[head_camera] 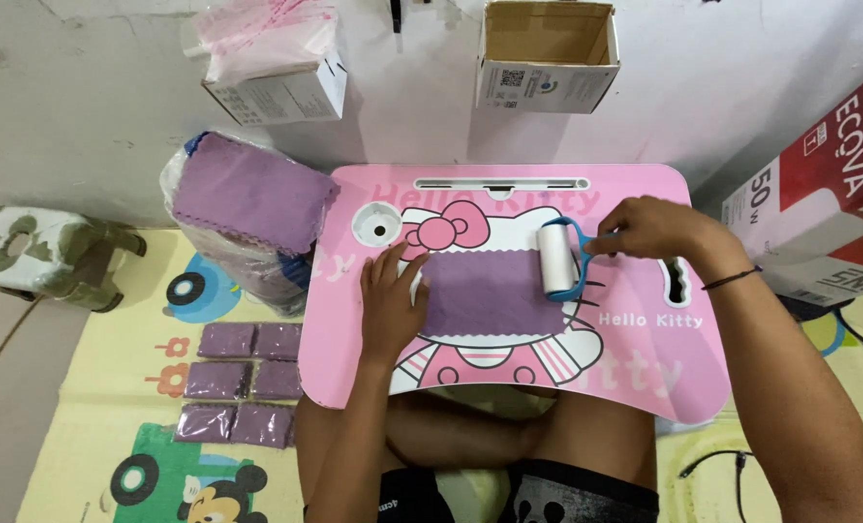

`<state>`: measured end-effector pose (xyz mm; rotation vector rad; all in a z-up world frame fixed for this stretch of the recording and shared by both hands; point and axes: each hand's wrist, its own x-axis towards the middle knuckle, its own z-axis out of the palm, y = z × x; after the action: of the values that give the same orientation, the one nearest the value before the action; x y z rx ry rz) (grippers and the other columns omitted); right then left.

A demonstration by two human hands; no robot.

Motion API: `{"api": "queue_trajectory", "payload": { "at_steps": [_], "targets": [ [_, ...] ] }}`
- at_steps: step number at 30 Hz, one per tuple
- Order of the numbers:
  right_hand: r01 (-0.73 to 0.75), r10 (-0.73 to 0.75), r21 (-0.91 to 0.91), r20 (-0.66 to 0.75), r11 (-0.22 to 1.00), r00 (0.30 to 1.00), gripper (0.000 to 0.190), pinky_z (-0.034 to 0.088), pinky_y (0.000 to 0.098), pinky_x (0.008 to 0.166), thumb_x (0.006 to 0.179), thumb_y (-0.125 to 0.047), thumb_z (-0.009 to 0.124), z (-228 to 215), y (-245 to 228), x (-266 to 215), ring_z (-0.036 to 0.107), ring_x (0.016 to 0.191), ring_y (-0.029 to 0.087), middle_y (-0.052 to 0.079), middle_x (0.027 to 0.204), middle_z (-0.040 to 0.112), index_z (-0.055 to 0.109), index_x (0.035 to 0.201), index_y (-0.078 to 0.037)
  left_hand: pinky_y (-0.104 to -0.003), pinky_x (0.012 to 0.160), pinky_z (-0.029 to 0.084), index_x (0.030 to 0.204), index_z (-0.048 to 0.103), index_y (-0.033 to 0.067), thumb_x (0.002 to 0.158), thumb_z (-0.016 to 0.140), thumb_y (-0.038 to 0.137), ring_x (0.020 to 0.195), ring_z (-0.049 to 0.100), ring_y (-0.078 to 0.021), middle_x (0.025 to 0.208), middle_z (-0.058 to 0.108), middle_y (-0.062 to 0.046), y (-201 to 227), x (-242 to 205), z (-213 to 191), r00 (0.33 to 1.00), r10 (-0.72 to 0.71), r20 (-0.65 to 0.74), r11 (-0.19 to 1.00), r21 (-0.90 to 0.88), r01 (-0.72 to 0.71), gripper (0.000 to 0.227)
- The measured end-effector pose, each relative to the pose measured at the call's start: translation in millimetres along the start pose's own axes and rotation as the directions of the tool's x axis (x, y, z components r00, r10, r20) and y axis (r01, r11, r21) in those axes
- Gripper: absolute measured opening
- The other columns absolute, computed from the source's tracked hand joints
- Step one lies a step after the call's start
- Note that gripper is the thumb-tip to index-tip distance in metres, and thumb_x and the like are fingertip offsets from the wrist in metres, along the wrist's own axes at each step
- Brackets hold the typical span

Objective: Using a lint roller to remove lint and debris from small pieces of purple fabric.

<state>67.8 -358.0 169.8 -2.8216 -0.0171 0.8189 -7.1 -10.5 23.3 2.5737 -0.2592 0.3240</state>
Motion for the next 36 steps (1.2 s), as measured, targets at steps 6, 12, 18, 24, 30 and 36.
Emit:
{"api": "queue_trajectory", "payload": {
  "at_steps": [6,12,18,24,30,36],
  "targets": [
    [-0.021,0.007,-0.224,-0.064,0.974,0.998,0.042,0.056,0.0449,0.089,0.069,-0.063,0.068,-7.1,-19.1,11.5,0.074,0.093,0.03,-0.002,0.083,0.081,0.083,0.079,-0.024,-0.057,0.122,0.017,0.133,0.064,0.0216,0.096,0.056,0.025,0.146,0.036,-0.0272,0.149,0.049,-0.009,0.2,0.3,-2.3,1.0,-0.014,0.025,1.0,-0.006,0.014,0.038],
    [0.074,-0.078,-0.182,-0.013,0.981,0.997,0.041,0.054,0.0474,0.094,0.075,-0.061,0.062,5.8,-86.9,6.3,0.073,0.102,0.035,0.001,0.091,0.081,0.082,0.084,-0.027,-0.055,0.121,0.02,0.139,0.054,0.0147,0.099,0.049,0.017,0.141,0.044,-0.0267,0.142,0.054,-0.009,-8.7,0.5,2.9,0.998,-0.028,-0.055,0.988,-0.15,0.02,0.04],
    [0.181,-0.181,-0.005,0.009,0.983,0.983,0.051,0.052,0.0518,0.097,0.077,-0.069,0.06,41.8,-135.2,35.7,0.07,0.107,0.039,0.008,0.096,0.077,0.08,0.09,-0.024,-0.053,0.12,0.022,0.142,0.05,0.0123,0.1,0.039,0.01,0.139,0.047,-0.0275,0.141,0.055,-0.008,-21.1,-1.1,14.1,0.989,0.001,-0.147,0.974,-0.222,-0.034,0.043],
    [0.144,-0.146,0.025,0.065,0.989,0.987,0.04,0.053,0.0476,0.094,0.076,-0.056,0.065,37.5,-146.0,28.7,0.073,0.1,0.033,0.008,0.09,0.078,0.082,0.086,-0.021,-0.053,0.123,0.019,0.141,0.05,0.0126,0.101,0.039,0.003,0.137,0.05,-0.0297,0.139,0.055,-0.01,-20.4,-3.7,7.6,0.988,-0.037,-0.15,0.935,-0.355,-0.019,0.042],
    [0.148,-0.147,-0.016,0.06,0.989,0.987,0.036,0.054,0.0474,0.092,0.074,-0.05,0.067,33.6,-141.3,31.1,0.073,0.098,0.036,0.012,0.087,0.078,0.082,0.084,-0.019,-0.051,0.123,0.019,0.139,0.051,0.0127,0.101,0.039,0.004,0.137,0.051,-0.0273,0.137,0.056,-0.008,-19.4,-2.3,5.0,0.991,-0.063,-0.116,0.93,-0.367,0.016,0.04],
    [0.317,-0.349,0.297,0.063,0.901,0.935,0.025,0.053,0.0386,0.074,0.075,-0.035,0.067,61.2,-140.2,55.9,0.067,0.064,0.03,0.016,0.066,0.071,0.082,0.079,-0.016,-0.053,0.123,0.019,0.139,0.051,0.0097,0.102,0.038,0.006,0.134,0.052,-0.0318,0.135,0.057,-0.013,-13.9,-1.4,-3.9,0.991,-0.068,-0.113,0.93,-0.366,0.021,0.039]
  ]
}}
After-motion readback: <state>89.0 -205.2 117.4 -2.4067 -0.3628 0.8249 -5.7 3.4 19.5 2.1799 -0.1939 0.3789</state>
